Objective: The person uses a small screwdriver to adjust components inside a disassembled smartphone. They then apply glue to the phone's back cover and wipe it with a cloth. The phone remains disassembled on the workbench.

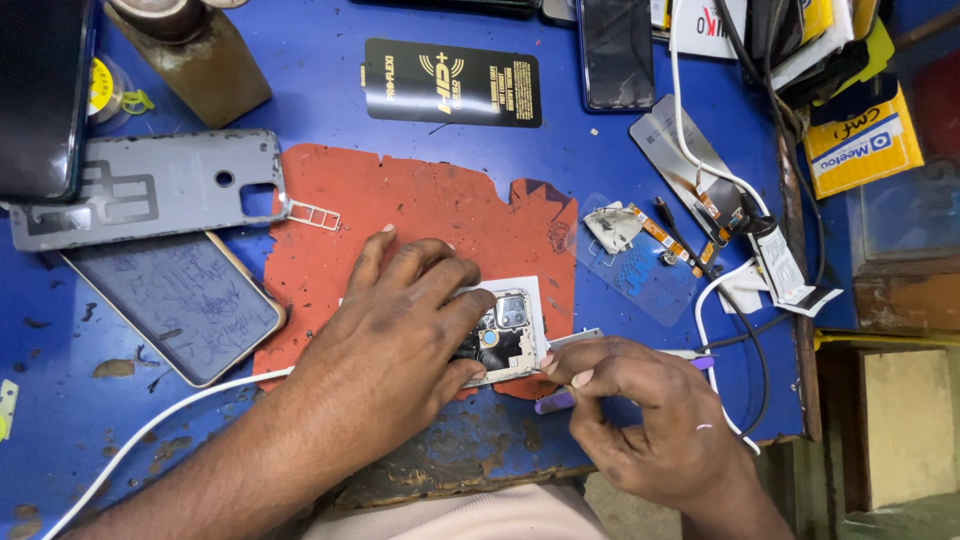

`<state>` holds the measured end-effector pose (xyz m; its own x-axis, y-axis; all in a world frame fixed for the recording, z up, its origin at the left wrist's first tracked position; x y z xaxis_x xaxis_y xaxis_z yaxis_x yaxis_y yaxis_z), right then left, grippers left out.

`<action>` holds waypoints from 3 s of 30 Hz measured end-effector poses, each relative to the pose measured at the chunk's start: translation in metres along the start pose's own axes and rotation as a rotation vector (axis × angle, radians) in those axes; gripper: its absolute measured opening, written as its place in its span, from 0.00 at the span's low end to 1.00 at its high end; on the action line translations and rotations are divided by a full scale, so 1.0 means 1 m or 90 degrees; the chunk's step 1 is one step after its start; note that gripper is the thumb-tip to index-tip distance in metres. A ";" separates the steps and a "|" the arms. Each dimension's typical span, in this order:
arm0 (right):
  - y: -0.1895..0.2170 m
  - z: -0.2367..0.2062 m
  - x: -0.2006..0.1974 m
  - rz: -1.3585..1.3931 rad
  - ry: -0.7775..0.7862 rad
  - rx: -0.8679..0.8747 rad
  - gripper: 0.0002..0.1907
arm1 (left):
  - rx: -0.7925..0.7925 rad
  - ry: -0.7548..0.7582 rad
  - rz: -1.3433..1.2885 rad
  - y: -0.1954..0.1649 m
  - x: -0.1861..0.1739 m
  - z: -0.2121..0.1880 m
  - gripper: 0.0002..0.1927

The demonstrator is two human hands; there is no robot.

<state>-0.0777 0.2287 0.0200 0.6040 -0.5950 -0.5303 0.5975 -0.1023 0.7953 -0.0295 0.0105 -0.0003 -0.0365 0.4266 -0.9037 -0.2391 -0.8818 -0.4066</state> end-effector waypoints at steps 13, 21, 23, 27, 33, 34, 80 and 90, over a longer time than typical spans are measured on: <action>0.004 0.003 -0.002 -0.068 0.042 -0.011 0.24 | 0.001 0.006 -0.003 0.000 0.001 0.001 0.30; 0.011 0.010 -0.002 -0.093 0.048 0.020 0.16 | 0.004 -0.004 0.001 0.000 0.000 0.000 0.28; 0.014 0.011 -0.002 -0.072 0.066 0.011 0.15 | 0.004 -0.004 -0.002 0.000 0.000 0.000 0.29; 0.011 0.009 0.000 -0.167 0.016 0.081 0.17 | 0.006 0.006 -0.009 -0.001 -0.001 0.000 0.30; -0.001 -0.004 0.005 -0.181 0.069 0.220 0.11 | 0.006 0.000 -0.007 -0.002 -0.001 0.001 0.30; -0.006 -0.007 0.003 -0.268 0.058 0.323 0.13 | 0.006 0.005 -0.008 -0.002 -0.001 0.001 0.31; 0.012 0.002 0.004 -0.170 0.037 0.136 0.10 | 0.005 0.026 -0.001 -0.005 -0.002 0.002 0.30; 0.010 0.004 0.008 -0.237 0.034 0.238 0.12 | 0.008 0.004 0.002 -0.005 -0.004 0.001 0.28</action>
<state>-0.0690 0.2198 0.0243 0.4180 -0.4240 -0.8034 0.5541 -0.5818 0.5953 -0.0291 0.0131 0.0051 -0.0317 0.4229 -0.9056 -0.2512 -0.8804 -0.4023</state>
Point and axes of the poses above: each hand's wrist, its own z-axis towards the middle knuckle, its own x-axis out of the palm, y = z × x, the point moved 3 cm from there along z, towards the middle knuckle, and after that the axes turned 11 degrees about z, right-handed, at the moved point
